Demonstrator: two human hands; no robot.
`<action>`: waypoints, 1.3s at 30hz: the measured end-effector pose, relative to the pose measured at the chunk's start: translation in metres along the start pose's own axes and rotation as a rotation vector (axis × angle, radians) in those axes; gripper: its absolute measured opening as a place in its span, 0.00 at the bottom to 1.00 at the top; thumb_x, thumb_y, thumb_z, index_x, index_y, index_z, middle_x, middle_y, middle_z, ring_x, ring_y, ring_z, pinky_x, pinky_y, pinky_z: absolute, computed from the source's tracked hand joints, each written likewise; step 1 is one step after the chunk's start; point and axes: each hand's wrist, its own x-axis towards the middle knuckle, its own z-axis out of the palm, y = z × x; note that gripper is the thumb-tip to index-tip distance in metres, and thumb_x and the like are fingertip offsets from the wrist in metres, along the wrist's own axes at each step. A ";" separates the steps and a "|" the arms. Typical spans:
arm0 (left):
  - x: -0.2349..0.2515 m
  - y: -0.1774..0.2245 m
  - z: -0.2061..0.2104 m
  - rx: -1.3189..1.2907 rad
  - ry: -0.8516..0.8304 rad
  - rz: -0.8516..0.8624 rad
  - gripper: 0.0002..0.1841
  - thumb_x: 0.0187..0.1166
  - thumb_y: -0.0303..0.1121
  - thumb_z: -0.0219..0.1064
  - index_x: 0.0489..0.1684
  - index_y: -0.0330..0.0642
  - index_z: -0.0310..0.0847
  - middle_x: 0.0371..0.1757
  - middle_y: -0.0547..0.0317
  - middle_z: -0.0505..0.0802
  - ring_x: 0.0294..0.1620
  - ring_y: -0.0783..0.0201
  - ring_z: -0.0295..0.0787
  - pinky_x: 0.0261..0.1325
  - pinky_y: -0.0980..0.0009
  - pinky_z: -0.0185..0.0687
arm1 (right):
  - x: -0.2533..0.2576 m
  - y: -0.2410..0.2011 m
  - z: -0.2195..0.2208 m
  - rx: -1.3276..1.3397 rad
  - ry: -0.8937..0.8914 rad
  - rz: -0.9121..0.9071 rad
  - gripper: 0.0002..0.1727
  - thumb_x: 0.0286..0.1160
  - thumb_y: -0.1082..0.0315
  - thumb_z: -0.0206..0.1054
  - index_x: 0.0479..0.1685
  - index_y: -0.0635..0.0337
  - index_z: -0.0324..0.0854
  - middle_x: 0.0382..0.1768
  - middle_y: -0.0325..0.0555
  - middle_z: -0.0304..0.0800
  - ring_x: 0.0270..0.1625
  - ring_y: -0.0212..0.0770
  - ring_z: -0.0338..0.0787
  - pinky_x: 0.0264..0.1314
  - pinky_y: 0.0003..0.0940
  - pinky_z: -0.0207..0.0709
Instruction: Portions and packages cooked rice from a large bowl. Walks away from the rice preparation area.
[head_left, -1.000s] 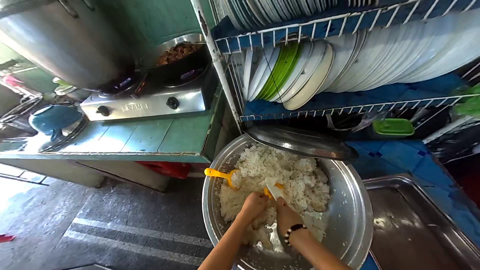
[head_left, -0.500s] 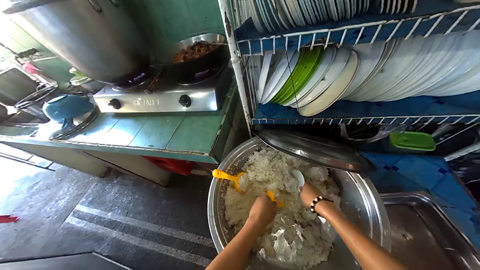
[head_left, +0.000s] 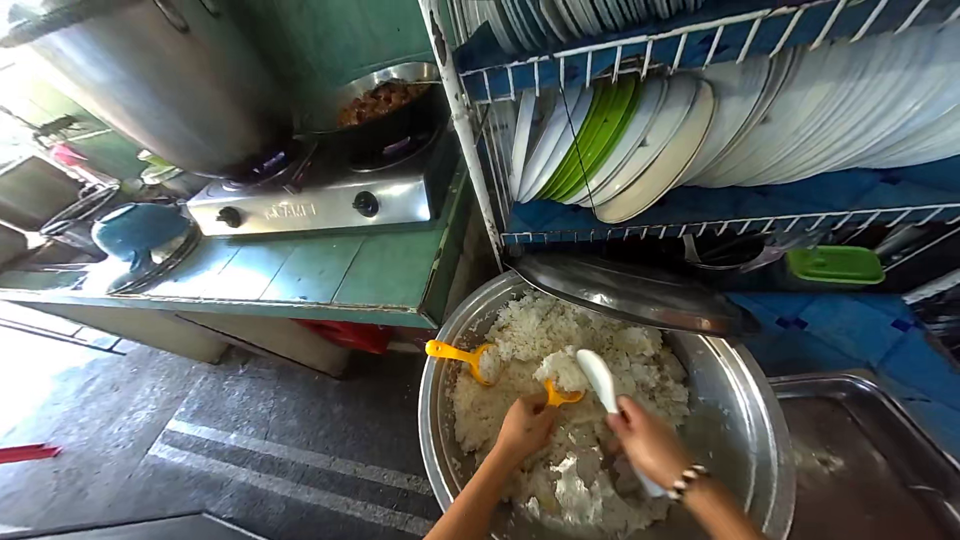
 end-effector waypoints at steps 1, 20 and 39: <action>0.003 -0.006 -0.003 -0.089 -0.056 -0.018 0.16 0.93 0.38 0.54 0.61 0.34 0.80 0.35 0.59 0.86 0.27 0.71 0.82 0.33 0.75 0.80 | 0.002 0.013 -0.014 0.129 0.046 0.002 0.21 0.95 0.63 0.48 0.75 0.68 0.72 0.58 0.64 0.87 0.57 0.55 0.93 0.62 0.51 0.86; 0.017 -0.015 -0.003 0.435 -0.056 0.031 0.21 0.93 0.42 0.51 0.61 0.31 0.81 0.57 0.38 0.89 0.61 0.45 0.87 0.67 0.46 0.79 | 0.029 -0.056 0.045 -0.742 -0.353 0.240 0.33 0.98 0.55 0.33 0.74 0.78 0.71 0.75 0.71 0.77 0.81 0.60 0.77 0.81 0.55 0.69; -0.026 -0.013 -0.014 0.411 -0.112 0.074 0.21 0.95 0.41 0.49 0.59 0.30 0.81 0.45 0.45 0.88 0.41 0.56 0.85 0.52 0.57 0.81 | 0.013 -0.027 -0.044 0.188 -0.141 0.241 0.31 0.89 0.36 0.44 0.38 0.58 0.70 0.18 0.36 0.64 0.14 0.30 0.68 0.19 0.24 0.69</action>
